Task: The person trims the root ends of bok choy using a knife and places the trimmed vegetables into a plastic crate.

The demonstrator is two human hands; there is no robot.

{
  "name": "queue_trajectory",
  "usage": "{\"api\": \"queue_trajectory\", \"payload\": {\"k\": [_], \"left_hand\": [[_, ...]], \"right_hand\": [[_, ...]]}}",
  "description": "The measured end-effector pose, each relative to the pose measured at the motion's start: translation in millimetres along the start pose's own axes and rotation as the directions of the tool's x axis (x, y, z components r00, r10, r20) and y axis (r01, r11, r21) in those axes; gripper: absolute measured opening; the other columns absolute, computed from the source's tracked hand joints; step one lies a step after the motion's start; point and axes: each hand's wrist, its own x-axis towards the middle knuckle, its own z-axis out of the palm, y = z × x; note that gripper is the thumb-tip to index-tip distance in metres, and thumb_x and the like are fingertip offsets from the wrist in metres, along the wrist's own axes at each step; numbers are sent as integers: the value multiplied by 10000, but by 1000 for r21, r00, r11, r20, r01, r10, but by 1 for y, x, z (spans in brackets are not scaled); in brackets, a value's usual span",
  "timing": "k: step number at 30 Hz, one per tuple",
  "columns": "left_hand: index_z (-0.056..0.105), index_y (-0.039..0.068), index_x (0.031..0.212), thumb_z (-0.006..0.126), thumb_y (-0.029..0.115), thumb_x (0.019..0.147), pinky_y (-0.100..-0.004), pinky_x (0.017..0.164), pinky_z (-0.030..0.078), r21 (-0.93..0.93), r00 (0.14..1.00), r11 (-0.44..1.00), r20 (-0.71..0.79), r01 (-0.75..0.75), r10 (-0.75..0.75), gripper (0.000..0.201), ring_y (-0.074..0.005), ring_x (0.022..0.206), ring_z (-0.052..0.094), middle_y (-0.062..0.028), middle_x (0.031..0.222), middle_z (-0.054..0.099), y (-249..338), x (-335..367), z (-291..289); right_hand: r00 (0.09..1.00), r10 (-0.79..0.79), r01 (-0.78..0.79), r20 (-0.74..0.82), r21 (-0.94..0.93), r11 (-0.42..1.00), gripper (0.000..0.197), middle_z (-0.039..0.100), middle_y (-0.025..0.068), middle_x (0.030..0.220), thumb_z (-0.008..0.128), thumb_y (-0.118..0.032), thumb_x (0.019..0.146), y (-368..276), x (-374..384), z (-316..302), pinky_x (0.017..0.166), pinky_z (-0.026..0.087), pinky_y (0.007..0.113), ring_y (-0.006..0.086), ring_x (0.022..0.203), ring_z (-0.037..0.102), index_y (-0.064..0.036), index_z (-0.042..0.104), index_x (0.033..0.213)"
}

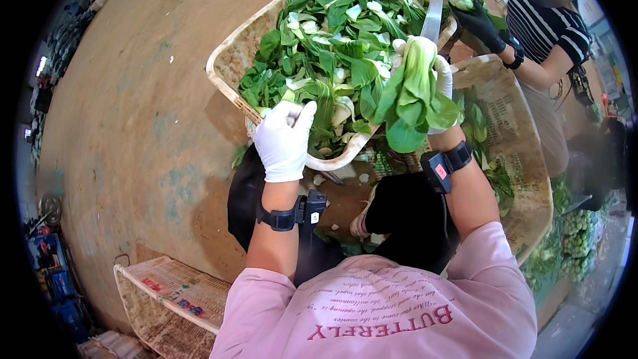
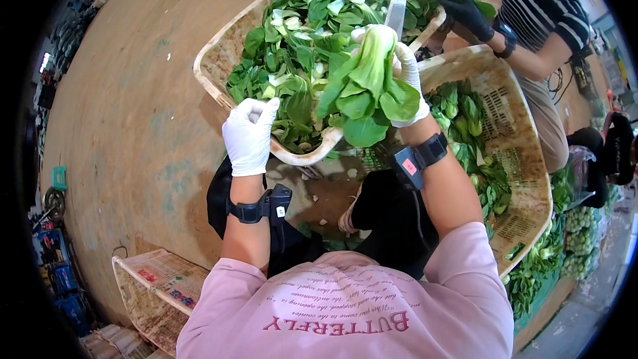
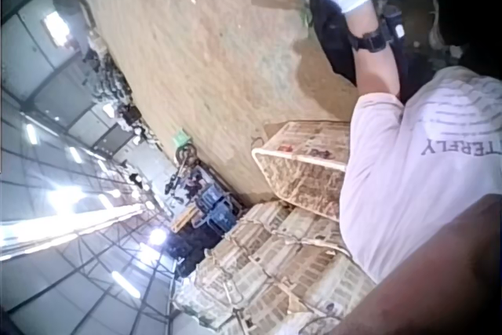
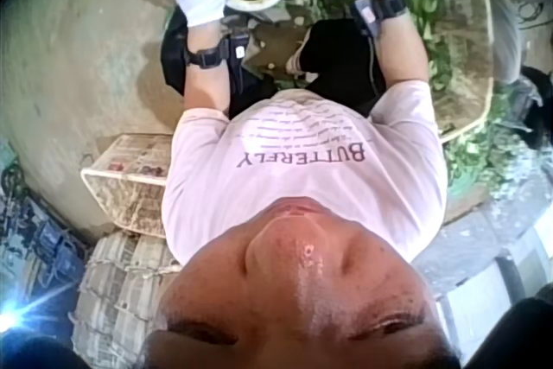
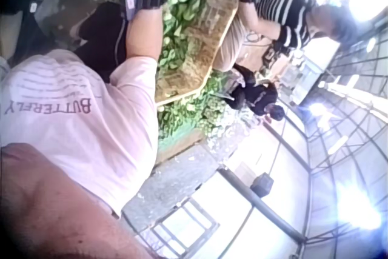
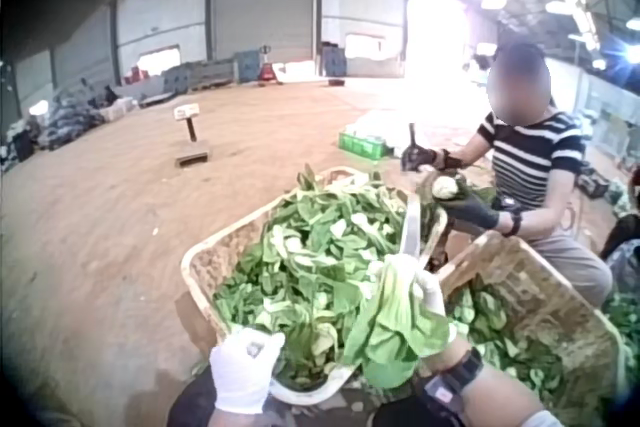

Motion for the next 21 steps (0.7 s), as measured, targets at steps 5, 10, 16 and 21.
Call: {"api": "queue_trajectory", "payload": {"k": [5,10,16,21], "left_hand": [[544,29,1203,674,179,836,-220,774,448,-473,974,877,224,86,26,417,-109,879,578,-53,982,623,8,-2,1],[311,19,1392,475,108,929,-318,956,434,-802,830,239,558,547,-24,499,-200,1139,514,-123,1301,473,12,-13,34],[426,47,1300,430,198,958,-329,823,526,-742,750,-116,648,661,131,374,-234,937,609,-131,1130,578,3,-13,21],[428,28,1287,434,242,949,-361,856,509,-667,694,-198,673,719,255,400,-262,1011,573,-158,1153,556,-22,-7,15]], "right_hand": [[983,8,-131,-181,-679,723,378,603,18,1013,648,-255,859,13,-6,20,791,467,251,104,899,566,-47,543,1156],[970,92,-234,-225,-768,595,356,594,-20,876,655,-220,853,38,-15,41,546,413,168,28,674,513,-55,543,1149],[968,84,-229,-235,-706,670,246,565,-7,663,561,-212,903,32,-10,32,330,258,164,30,380,369,-73,579,1104],[970,58,-215,-236,-718,662,297,602,-1,847,627,-160,857,39,-10,45,484,368,157,37,569,489,-31,569,1118]]}}
